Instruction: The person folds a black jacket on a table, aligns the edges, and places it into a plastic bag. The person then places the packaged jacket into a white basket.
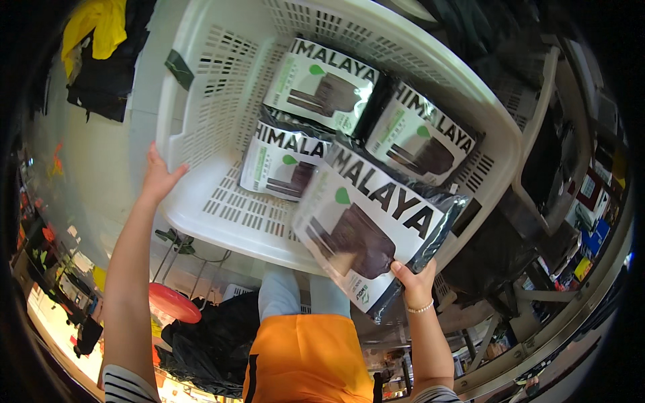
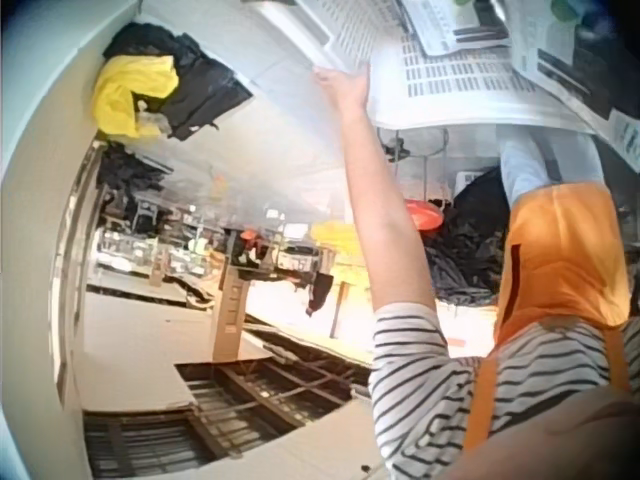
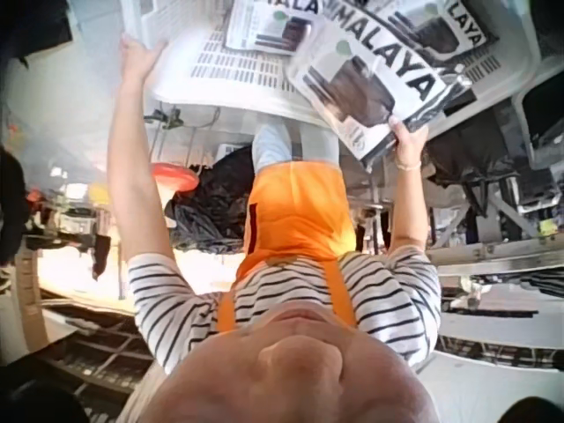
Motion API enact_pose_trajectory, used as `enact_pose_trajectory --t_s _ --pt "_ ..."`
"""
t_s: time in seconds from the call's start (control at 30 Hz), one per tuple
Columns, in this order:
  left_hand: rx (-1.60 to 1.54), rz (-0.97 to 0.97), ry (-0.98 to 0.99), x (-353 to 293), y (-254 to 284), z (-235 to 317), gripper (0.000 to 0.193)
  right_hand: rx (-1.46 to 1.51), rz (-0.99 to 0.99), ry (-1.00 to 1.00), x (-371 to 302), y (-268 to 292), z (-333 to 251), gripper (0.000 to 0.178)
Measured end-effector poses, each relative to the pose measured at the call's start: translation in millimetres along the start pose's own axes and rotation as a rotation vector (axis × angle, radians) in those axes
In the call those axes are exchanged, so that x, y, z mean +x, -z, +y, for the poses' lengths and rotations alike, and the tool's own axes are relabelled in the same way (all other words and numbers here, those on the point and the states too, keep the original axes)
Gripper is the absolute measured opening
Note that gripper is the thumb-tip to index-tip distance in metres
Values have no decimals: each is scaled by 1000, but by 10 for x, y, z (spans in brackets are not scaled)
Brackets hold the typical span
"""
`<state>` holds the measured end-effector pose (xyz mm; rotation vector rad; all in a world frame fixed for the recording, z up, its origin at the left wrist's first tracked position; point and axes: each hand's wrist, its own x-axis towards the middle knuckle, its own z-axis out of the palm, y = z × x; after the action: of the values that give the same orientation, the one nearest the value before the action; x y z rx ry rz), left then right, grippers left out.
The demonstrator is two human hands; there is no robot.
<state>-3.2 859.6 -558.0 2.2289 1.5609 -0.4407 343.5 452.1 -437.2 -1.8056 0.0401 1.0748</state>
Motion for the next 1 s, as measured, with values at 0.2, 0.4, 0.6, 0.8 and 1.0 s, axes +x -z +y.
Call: enact_pose_trajectory --t_s 0.2,0.4,0.6,0.8,1.0 --pt "-15 -137 120 -56 164 95 110 -33 -76 124 1236 -1593 -593 53" --pt "-63 -183 86 13 299 245 109 -345 -21 404 2797 -3531 -380 69" --pt "-150 -94 21 -30 138 54 105 -626 -297 325 2793 -3952 -458 98" --pt "-138 -65 -4 -34 90 -17 102 -333 245 603 2779 -2354 445 42" --pt "-79 -15 -27 -33 -5 -155 98 -27 821 -170 2741 1118 1701 53"
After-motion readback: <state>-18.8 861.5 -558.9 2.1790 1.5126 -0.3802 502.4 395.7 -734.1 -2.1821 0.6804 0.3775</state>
